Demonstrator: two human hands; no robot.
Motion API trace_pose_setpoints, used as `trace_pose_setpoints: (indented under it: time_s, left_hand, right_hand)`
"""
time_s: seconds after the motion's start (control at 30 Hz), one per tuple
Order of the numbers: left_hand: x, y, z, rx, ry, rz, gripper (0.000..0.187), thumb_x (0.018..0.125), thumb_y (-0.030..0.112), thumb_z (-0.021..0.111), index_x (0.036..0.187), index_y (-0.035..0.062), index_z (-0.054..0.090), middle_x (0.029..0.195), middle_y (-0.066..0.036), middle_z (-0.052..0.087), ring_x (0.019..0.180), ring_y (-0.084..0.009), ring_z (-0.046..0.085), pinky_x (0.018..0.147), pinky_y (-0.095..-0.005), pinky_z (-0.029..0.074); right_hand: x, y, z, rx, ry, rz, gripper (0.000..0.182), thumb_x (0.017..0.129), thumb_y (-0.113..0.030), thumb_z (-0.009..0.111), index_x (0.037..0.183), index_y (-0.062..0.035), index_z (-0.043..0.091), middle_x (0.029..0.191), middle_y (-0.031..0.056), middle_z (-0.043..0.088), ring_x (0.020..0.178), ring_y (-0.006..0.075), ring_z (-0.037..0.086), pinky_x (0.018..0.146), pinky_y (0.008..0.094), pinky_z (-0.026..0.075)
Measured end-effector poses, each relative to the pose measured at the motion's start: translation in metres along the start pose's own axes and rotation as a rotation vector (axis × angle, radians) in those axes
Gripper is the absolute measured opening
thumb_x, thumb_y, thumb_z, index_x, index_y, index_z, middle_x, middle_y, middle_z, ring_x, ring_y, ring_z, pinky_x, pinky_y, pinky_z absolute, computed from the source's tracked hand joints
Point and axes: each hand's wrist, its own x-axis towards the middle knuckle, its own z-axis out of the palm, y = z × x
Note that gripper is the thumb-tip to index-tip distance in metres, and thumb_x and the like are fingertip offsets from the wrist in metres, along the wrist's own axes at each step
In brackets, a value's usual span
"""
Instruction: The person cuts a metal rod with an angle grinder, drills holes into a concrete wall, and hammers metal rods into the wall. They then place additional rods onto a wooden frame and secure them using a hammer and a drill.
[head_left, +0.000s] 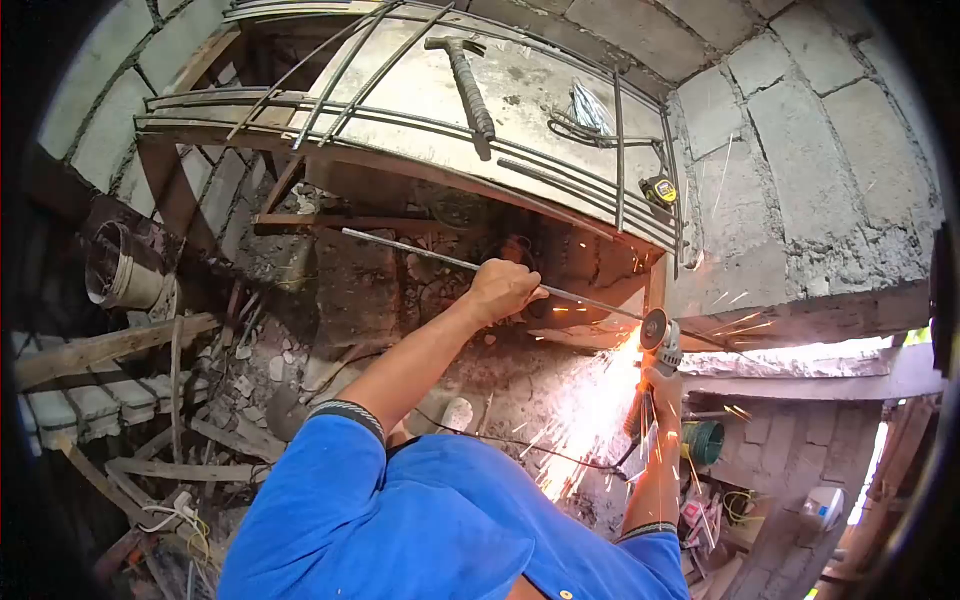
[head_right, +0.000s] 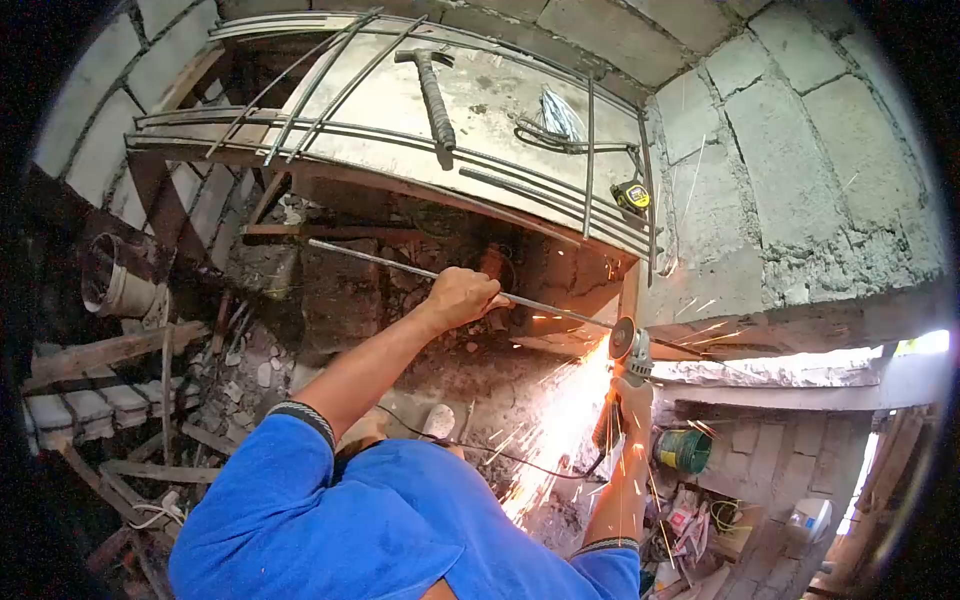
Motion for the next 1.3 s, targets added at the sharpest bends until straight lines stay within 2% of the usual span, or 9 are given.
trace_pose_setpoints:
  time_s: [0.03,0.07,0.13,0.43,0.9,0.97,1.3]
  left_hand:
    - [0.000,-0.001,0.001,0.001,0.008,0.005,0.038,0.086,0.044,0.065,0.069,0.0099,0.064,0.065,-0.010,0.064,0.065,-0.0312,0.065,0.055,-0.0431,0.049]
    - [0.000,-0.002,0.001,0.001,0.008,0.007,0.038,0.086,0.044,0.065,0.069,0.0099,0.064,0.065,-0.010,0.064,0.065,-0.0312,0.065,0.055,-0.0431,0.049]
    - [0.001,0.002,0.008,-0.014,0.077,0.034,0.041,0.088,0.045,0.065,0.068,0.0099,0.061,0.062,-0.009,0.060,0.061,-0.0299,0.063,0.053,-0.0426,0.048]
    - [0.004,0.003,0.008,0.015,0.078,0.064,0.040,0.089,0.044,0.064,0.070,0.0101,0.060,0.063,-0.008,0.060,0.061,-0.0297,0.063,0.052,-0.0419,0.048]
    - [0.005,0.004,0.006,0.020,0.069,0.066,0.042,0.089,0.047,0.064,0.070,0.0094,0.061,0.060,-0.009,0.059,0.058,-0.0294,0.063,0.050,-0.0420,0.048]
    - [0.005,0.007,0.000,0.002,0.054,0.036,0.035,0.086,0.039,0.068,0.067,0.0104,0.061,0.062,-0.010,0.062,0.063,-0.0308,0.065,0.054,-0.0422,0.049]
    - [0.004,0.004,0.006,-0.003,0.065,0.036,0.035,0.086,0.039,0.068,0.067,0.0102,0.062,0.063,-0.010,0.063,0.062,-0.0309,0.064,0.054,-0.0424,0.049]
  right_hand:
    - [-0.004,-0.007,0.001,-0.016,-0.046,0.095,0.048,0.074,-0.021,0.077,0.112,0.0051,0.063,0.102,0.0173,0.068,0.085,0.0254,0.062,0.081,0.0379,0.049]
    - [-0.005,-0.007,0.006,0.246,-0.109,0.058,0.051,0.071,-0.022,0.079,0.112,0.0049,0.063,0.101,0.0122,0.068,0.087,0.0233,0.061,0.081,0.0378,0.049]
    - [-0.007,-0.005,0.002,0.177,-0.062,0.028,0.046,0.072,-0.021,0.078,0.108,0.0044,0.063,0.095,0.0114,0.068,0.082,0.0220,0.061,0.076,0.0364,0.049]
    - [-0.013,-0.023,-0.002,0.165,-0.042,0.007,0.024,0.079,-0.017,0.073,0.092,0.0021,0.066,0.073,0.0075,0.064,0.060,0.0163,0.064,0.053,0.0301,0.050]
    - [-0.020,-0.035,-0.008,0.126,-0.039,0.071,0.025,0.078,-0.017,0.073,0.093,0.0019,0.066,0.074,0.0072,0.064,0.061,0.0160,0.063,0.055,0.0302,0.050]
    - [-0.021,-0.034,-0.007,0.126,-0.041,0.077,0.025,0.078,-0.017,0.073,0.093,0.0019,0.066,0.074,0.0072,0.064,0.061,0.0160,0.063,0.055,0.0302,0.050]
    - [-0.022,-0.038,-0.010,0.114,-0.044,0.094,0.026,0.077,-0.017,0.074,0.093,0.0017,0.066,0.075,0.0070,0.064,0.062,0.0158,0.063,0.056,0.0303,0.050]
